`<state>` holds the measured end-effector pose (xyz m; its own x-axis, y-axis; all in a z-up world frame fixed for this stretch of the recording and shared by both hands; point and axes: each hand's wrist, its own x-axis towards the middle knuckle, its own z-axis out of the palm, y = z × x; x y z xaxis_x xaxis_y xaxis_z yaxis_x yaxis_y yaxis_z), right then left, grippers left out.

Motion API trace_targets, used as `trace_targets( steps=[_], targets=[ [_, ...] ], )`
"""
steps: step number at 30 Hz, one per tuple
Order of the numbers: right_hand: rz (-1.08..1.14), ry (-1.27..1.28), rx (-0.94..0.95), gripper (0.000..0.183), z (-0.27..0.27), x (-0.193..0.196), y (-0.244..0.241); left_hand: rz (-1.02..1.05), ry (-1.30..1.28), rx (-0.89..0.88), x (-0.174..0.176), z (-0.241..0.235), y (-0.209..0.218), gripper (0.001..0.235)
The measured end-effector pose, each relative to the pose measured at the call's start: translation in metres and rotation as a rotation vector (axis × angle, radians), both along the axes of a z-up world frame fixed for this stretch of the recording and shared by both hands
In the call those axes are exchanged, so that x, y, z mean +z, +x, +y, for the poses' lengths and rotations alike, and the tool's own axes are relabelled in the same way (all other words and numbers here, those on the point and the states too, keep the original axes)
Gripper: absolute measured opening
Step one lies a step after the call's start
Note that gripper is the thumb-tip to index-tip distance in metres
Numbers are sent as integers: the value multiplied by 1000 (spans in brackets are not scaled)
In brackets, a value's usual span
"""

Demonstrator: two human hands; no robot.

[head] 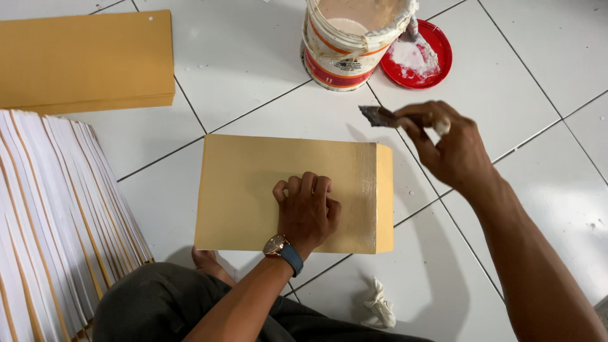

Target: The person sits on the floor and applies a white adhesive to the edge of a yellow paper sheet using a paintbrush. They then fold the glued edge over and wipe it with a cloth. This process is repeated for multiple sheets, which are stacked on the floor.

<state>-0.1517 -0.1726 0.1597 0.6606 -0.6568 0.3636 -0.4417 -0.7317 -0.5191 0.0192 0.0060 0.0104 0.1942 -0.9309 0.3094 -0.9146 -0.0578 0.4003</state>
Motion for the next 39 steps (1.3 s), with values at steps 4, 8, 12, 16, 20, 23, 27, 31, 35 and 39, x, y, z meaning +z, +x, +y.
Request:
trace_targets(
  steps=[4,8,12,16,20,23,27,31,35,39],
  targets=[
    [-2,77,139,21,62,-13,-25,-25,-27,-7,3,-1,0,19],
    [170,349,355,38,131,6,-48,-13,-120,50,21,-1,-1,17],
    [349,689,328,34,151,25,-58,-22,-142,71,28,0,-1,18],
    [130,413,191,23,98,23,-39,13,-177,112,26,-2,-3,16],
    [92,10,228,18,55,-7,-20,-62,-175,87,30,-2,-2,16],
    [147,-65,351,18,77,-20,-24,-61,-146,93,26,-4,-2,15],
    [176,160,495,30,142,-7,-45,-32,-225,87,31,-2,-2,17],
    [406,685,244,30,143,20,-63,-25,-131,53,25,0,-2,20],
    [-51,558,-107,20,73,12,-48,-5,-138,77,25,0,-3,17],
    [-799,772,-755,22,-30,-49,-26,42,-98,59,25,-1,-2,12]
  ],
)
